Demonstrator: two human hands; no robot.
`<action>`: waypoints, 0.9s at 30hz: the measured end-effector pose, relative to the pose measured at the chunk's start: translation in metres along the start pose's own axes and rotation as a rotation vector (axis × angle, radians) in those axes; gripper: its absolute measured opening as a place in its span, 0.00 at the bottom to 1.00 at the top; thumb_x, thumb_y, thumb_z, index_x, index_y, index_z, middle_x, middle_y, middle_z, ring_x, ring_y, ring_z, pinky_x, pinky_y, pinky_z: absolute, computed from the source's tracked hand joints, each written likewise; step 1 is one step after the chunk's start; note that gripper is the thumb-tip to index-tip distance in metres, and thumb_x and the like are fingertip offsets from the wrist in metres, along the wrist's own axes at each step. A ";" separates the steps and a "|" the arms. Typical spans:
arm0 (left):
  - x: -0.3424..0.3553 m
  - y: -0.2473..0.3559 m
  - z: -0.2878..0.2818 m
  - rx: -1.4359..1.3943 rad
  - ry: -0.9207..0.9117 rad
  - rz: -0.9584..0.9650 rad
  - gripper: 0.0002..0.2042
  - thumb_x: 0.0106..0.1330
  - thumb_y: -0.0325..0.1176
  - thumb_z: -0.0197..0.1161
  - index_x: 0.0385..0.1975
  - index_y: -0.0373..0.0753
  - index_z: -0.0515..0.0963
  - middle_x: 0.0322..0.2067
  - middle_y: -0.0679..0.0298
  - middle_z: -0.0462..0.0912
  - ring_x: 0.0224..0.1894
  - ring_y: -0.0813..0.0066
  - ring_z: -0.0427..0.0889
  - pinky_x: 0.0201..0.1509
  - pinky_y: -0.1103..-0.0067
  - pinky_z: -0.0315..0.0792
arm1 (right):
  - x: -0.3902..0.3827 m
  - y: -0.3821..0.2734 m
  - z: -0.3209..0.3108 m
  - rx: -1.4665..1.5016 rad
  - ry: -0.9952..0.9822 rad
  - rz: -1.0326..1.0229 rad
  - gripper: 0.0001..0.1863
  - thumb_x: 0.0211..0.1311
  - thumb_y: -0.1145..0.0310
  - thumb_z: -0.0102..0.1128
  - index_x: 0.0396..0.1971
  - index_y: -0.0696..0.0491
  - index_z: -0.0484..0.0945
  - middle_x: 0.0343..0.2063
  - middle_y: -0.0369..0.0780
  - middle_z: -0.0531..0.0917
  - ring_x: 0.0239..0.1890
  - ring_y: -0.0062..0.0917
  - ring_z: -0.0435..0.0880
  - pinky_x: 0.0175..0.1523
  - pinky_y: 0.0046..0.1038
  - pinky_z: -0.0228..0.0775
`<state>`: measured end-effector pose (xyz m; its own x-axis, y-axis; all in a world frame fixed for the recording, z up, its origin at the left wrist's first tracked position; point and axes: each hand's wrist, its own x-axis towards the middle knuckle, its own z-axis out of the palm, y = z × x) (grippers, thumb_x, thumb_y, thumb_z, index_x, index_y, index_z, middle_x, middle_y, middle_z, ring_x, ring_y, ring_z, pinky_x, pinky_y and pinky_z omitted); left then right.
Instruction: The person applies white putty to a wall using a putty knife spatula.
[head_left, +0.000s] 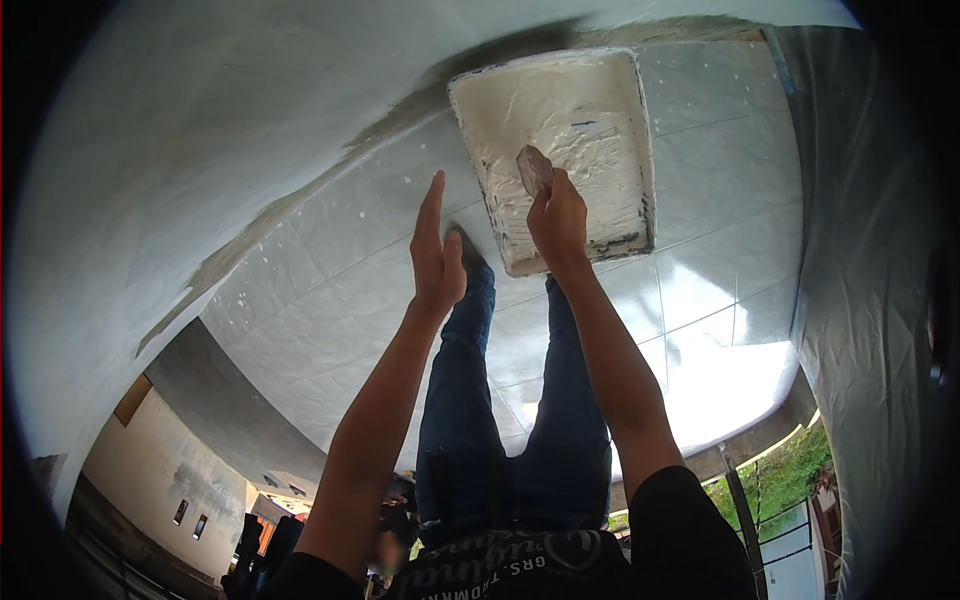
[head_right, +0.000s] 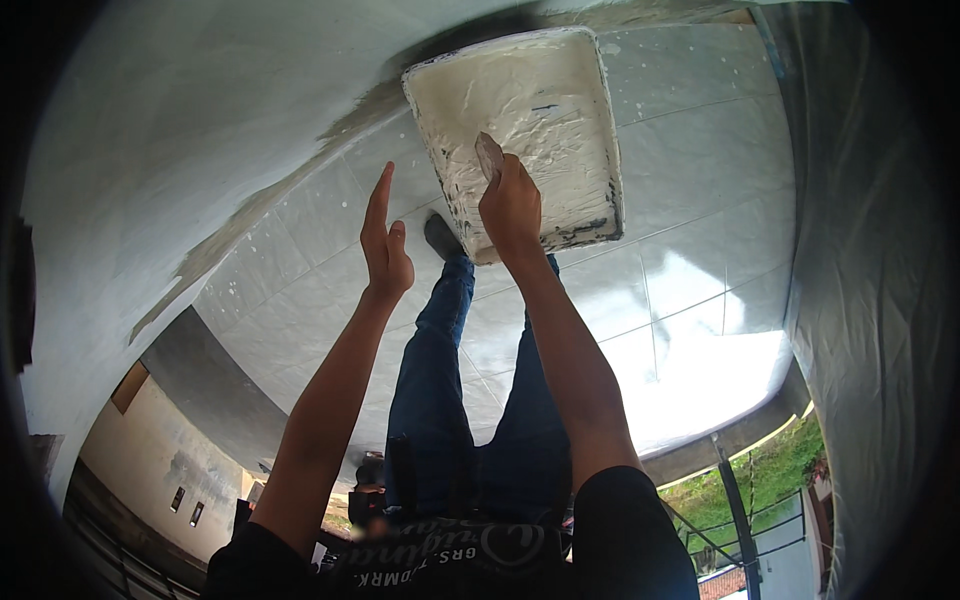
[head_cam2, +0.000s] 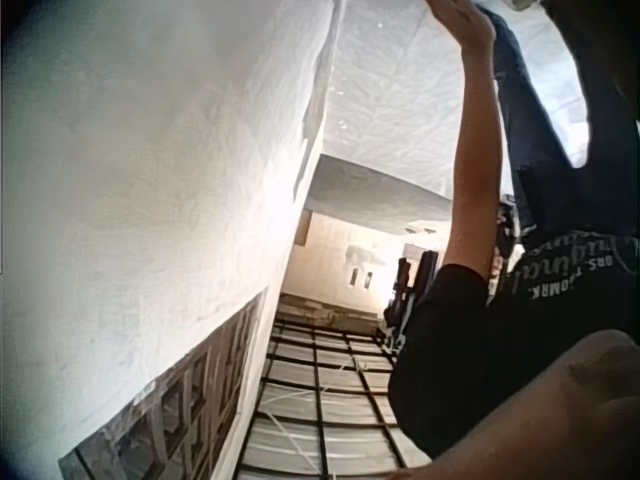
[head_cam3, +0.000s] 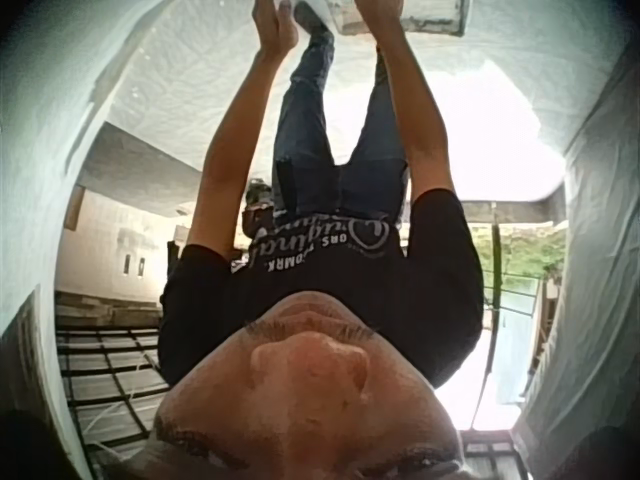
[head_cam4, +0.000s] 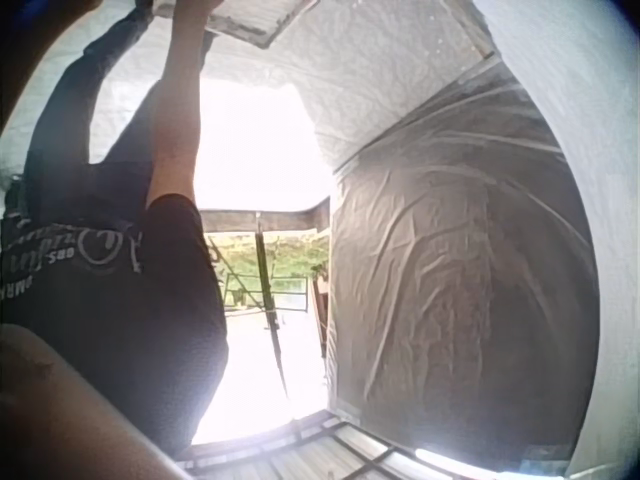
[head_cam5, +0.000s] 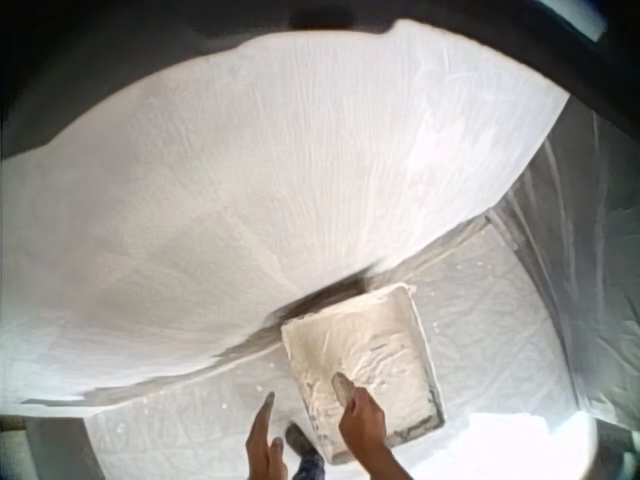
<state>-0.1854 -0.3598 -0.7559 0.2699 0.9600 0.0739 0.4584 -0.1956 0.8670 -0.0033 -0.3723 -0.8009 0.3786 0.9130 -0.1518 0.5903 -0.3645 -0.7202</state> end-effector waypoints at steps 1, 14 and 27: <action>0.000 0.000 0.000 0.001 0.000 -0.003 0.28 0.74 0.39 0.37 0.69 0.28 0.59 0.68 0.43 0.65 0.72 0.49 0.63 0.75 0.62 0.54 | 0.001 -0.002 -0.002 0.000 -0.003 0.000 0.06 0.62 0.79 0.53 0.38 0.61 0.71 0.32 0.57 0.81 0.36 0.56 0.82 0.41 0.50 0.74; -0.003 -0.007 0.002 -0.012 -0.005 -0.010 0.29 0.75 0.43 0.38 0.70 0.28 0.58 0.68 0.43 0.64 0.72 0.48 0.62 0.75 0.62 0.55 | 0.000 0.001 0.012 0.130 -0.076 0.009 0.06 0.62 0.78 0.53 0.39 0.60 0.70 0.32 0.56 0.81 0.37 0.56 0.81 0.40 0.50 0.73; -0.005 -0.012 0.006 -0.037 0.002 -0.011 0.30 0.76 0.44 0.38 0.69 0.28 0.59 0.68 0.43 0.65 0.72 0.49 0.62 0.75 0.61 0.54 | 0.000 0.010 0.016 0.134 -0.006 -0.041 0.08 0.61 0.80 0.54 0.41 0.61 0.71 0.31 0.56 0.82 0.35 0.55 0.82 0.39 0.48 0.74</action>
<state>-0.1874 -0.3636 -0.7691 0.2637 0.9624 0.0654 0.4298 -0.1779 0.8852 -0.0091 -0.3734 -0.8189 0.3511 0.9281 -0.1242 0.5049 -0.2994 -0.8096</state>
